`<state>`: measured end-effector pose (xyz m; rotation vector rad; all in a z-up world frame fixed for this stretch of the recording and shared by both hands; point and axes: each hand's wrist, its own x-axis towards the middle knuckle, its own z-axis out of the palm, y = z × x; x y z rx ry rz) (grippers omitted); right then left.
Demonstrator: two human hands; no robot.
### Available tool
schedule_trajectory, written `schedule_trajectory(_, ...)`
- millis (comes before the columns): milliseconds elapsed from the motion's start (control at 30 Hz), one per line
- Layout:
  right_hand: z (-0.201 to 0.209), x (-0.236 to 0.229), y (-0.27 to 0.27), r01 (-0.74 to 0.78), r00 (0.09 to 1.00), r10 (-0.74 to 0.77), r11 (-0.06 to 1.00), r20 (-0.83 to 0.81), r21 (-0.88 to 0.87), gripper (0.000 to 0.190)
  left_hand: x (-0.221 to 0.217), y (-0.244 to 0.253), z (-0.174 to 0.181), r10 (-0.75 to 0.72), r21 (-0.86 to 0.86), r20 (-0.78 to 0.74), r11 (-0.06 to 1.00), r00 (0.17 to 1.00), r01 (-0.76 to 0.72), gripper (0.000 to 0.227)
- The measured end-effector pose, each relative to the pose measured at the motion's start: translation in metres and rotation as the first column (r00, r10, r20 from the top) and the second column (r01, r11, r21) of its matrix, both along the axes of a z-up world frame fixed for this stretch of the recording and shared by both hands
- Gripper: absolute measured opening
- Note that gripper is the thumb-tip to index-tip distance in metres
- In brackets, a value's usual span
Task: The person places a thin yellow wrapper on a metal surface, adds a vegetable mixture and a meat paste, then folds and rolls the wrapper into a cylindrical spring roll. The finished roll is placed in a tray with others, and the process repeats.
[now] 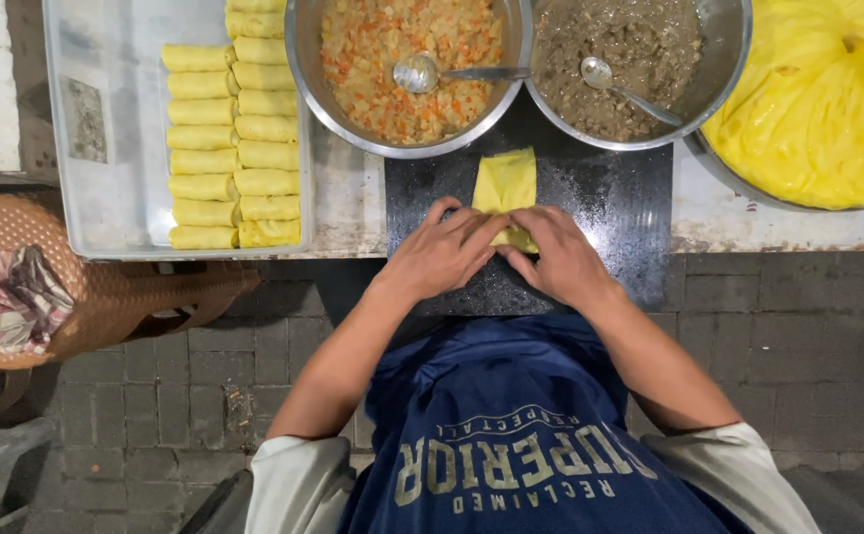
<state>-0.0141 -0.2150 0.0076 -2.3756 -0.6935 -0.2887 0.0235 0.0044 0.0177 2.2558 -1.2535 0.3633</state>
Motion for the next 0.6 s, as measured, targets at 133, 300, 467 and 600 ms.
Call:
schedule_trajectory(133, -0.013, 0.008, 0.005, 0.123, 0.991, -0.121, 0.992, 0.052, -0.039, 0.044, 0.007, -0.002, 0.006, 0.065, 0.108, -0.048, 0.992, 0.997, -0.059, 0.041)
schedule_trajectory(300, 0.022, 0.020, 0.004, 0.246, 0.969, -0.247, 0.968, 0.014, 0.043, 0.044, 0.010, -0.008, -0.011, 0.255, -0.019, -0.093, 0.966, 0.963, -0.257, 0.057)
schedule_trajectory(467, 0.035, -0.008, -0.011, 0.425, 0.890, -0.387, 0.895, -0.240, 0.136, 0.059, -0.005, -0.003, -0.010, 0.220, -0.315, -0.563, 0.834, 0.797, -0.453, 0.058)
schedule_trajectory(600, 0.023, -0.023, 0.001, 0.379, 0.920, -0.347, 0.906, -0.181, 0.187, 0.057, -0.007, -0.006, -0.011, 0.179, -0.352, -0.477, 0.858, 0.860, -0.374, 0.057)
